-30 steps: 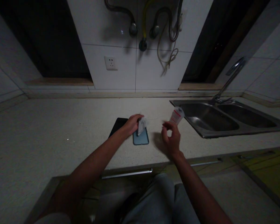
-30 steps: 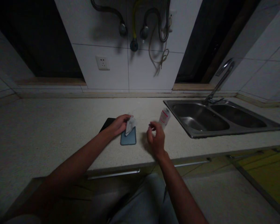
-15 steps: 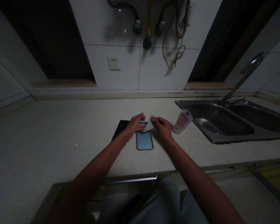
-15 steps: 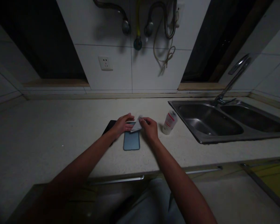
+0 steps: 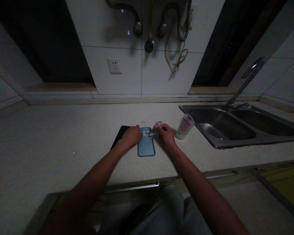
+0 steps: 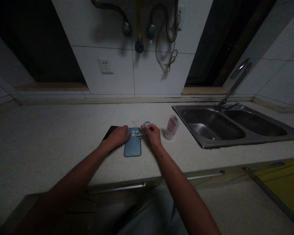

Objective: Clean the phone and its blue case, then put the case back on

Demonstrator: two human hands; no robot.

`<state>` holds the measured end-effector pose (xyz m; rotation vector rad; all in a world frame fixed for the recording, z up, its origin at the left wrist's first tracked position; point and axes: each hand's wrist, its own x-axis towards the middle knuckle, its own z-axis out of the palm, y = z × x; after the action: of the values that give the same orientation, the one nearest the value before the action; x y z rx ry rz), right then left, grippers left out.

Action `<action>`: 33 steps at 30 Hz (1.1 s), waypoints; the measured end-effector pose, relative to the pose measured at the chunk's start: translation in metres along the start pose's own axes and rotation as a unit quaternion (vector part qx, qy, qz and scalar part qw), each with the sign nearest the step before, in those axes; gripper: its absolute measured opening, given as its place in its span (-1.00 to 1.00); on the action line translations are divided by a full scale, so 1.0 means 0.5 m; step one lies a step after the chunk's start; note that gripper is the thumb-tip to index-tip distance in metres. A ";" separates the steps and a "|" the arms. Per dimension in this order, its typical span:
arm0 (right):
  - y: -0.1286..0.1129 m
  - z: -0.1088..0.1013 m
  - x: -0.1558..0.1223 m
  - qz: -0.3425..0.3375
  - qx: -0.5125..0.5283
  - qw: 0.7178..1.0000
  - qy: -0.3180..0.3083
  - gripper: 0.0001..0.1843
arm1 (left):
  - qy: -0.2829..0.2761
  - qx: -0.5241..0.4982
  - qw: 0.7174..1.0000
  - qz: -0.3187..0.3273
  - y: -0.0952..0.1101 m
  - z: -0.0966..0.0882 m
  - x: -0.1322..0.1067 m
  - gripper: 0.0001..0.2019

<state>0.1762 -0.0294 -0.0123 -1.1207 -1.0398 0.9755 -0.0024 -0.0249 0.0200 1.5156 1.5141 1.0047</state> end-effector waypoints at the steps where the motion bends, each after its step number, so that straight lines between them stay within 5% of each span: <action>1: 0.000 -0.001 0.000 0.002 0.001 1.000 -0.002 -0.53 | -0.003 -0.014 1.000 0.001 0.002 0.001 0.000 -0.65; 6: 0.003 -0.003 -0.001 -0.009 0.004 1.000 -0.021 -0.48 | -0.014 -0.077 0.997 -0.010 0.005 0.009 0.007 -0.70; 9: 0.009 -0.004 0.002 -0.020 0.007 1.000 -0.023 -0.50 | -0.091 -0.148 0.982 -0.069 0.005 0.023 0.008 -0.73; 12: 0.010 -0.006 0.004 -0.039 -0.014 0.999 -0.019 -0.56 | -0.174 -0.271 0.943 -0.088 0.002 0.046 0.005 -0.91; 16: 0.003 -0.008 -0.003 -0.059 -0.025 0.997 -0.043 -0.67 | -0.157 -0.426 0.883 -0.117 0.001 0.077 0.000 -0.94; 20: 0.003 -0.006 -0.011 -0.075 -0.024 0.995 -0.060 -0.68 | -0.183 -0.473 0.841 -0.188 0.012 0.091 -0.012 -0.72; 25: 0.008 -0.009 -0.013 -0.205 -0.114 0.971 -0.047 -0.76 | -0.213 -0.516 0.798 -0.225 0.022 0.106 -0.037 -0.47; 29: 0.009 -0.016 -0.016 -0.284 -0.220 0.933 -0.034 -0.76 | -0.216 -0.529 0.791 -0.218 0.013 0.125 -0.045 -0.43; 33: 0.010 -0.020 -0.026 -0.280 -0.295 0.912 -0.061 -0.69 | -0.226 -0.534 0.784 -0.222 0.006 0.132 -0.045 -0.40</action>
<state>0.1824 -0.0430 -0.0202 -1.1396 -1.7118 0.2656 0.0596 -0.0463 -0.0042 0.4674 0.6371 0.8619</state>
